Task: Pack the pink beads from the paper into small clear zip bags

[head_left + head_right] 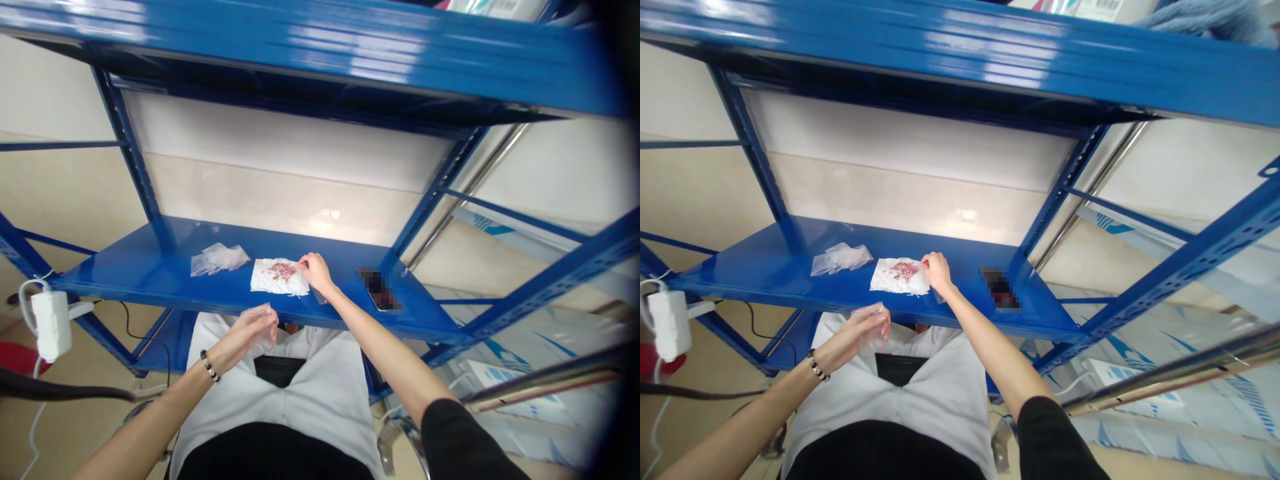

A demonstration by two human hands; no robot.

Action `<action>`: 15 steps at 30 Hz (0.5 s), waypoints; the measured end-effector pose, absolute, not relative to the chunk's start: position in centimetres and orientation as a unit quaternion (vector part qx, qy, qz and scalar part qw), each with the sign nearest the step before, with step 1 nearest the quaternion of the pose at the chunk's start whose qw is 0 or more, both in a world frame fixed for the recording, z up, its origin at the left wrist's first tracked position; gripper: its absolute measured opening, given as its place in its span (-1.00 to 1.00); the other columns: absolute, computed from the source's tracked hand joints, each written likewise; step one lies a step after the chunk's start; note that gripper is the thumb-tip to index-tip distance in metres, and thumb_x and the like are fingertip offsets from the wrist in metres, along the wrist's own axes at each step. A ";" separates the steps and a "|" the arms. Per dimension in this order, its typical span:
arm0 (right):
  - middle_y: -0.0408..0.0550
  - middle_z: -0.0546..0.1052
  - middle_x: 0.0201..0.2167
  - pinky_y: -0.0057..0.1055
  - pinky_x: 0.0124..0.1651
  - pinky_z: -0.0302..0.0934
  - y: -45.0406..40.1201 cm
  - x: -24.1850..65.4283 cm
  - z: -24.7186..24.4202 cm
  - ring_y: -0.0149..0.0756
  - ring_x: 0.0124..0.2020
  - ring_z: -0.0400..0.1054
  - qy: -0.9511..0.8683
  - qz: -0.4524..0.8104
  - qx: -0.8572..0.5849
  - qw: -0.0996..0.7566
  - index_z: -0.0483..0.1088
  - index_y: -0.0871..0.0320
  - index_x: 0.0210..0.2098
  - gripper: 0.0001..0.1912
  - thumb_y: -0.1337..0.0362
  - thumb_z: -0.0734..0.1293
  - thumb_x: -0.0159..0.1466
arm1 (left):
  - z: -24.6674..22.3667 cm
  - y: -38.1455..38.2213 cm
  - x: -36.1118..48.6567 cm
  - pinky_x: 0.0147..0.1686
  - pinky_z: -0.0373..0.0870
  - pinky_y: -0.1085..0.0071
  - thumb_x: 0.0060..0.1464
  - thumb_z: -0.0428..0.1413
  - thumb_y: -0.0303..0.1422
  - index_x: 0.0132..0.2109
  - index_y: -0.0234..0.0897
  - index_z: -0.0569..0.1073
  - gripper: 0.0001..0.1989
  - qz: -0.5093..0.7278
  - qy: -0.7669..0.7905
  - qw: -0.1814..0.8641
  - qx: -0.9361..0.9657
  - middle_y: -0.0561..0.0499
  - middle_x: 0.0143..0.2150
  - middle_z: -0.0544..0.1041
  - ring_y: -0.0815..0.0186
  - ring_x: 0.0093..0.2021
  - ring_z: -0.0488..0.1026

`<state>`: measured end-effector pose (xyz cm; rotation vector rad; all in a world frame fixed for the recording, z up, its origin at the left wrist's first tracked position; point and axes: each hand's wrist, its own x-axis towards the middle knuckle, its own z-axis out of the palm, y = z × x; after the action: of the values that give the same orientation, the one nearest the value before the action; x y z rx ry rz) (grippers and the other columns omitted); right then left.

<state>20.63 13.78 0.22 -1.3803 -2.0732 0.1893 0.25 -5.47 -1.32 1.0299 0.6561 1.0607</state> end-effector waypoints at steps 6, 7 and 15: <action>-0.06 0.53 -0.36 -0.38 -0.18 0.19 4.8 19.2 0.9 -0.29 -0.31 0.35 -0.745 0.170 -0.454 0.459 0.50 0.17 -0.35 -0.89 0.28 0.34 0.26 | -2.8 -5.3 0.4 -0.46 0.28 0.47 -0.02 0.28 -0.21 -0.38 -0.34 0.42 -0.72 0.416 0.383 0.640 0.520 0.04 -0.46 0.40 0.39 -0.48 0.33; -0.07 0.53 -0.35 -0.39 -0.21 0.19 2.4 19.0 0.5 -0.29 -0.31 0.35 -0.742 0.212 -0.434 0.465 0.50 0.16 -0.33 -0.88 0.25 0.34 0.27 | -3.2 -5.3 0.6 -0.47 0.26 0.48 -0.03 0.27 -0.23 -0.38 -0.34 0.43 -0.73 0.397 0.391 0.637 0.533 0.04 -0.47 0.39 0.40 -0.49 0.32; -0.07 0.46 -0.31 -0.32 -0.18 0.16 -7.4 19.6 -3.3 -0.22 -0.19 0.32 -0.723 0.311 -0.440 0.432 0.48 0.09 -0.34 -0.91 0.24 0.36 0.27 | -5.7 -6.9 2.7 -0.47 0.15 0.46 0.04 0.18 -0.30 -0.41 -0.35 0.41 -0.80 0.321 0.361 0.591 0.646 0.07 -0.49 0.35 0.41 -0.49 0.23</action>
<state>19.56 -7.41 -3.28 -1.0963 -1.8030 0.7761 2.68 -6.94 -5.74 1.5029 0.8387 0.7473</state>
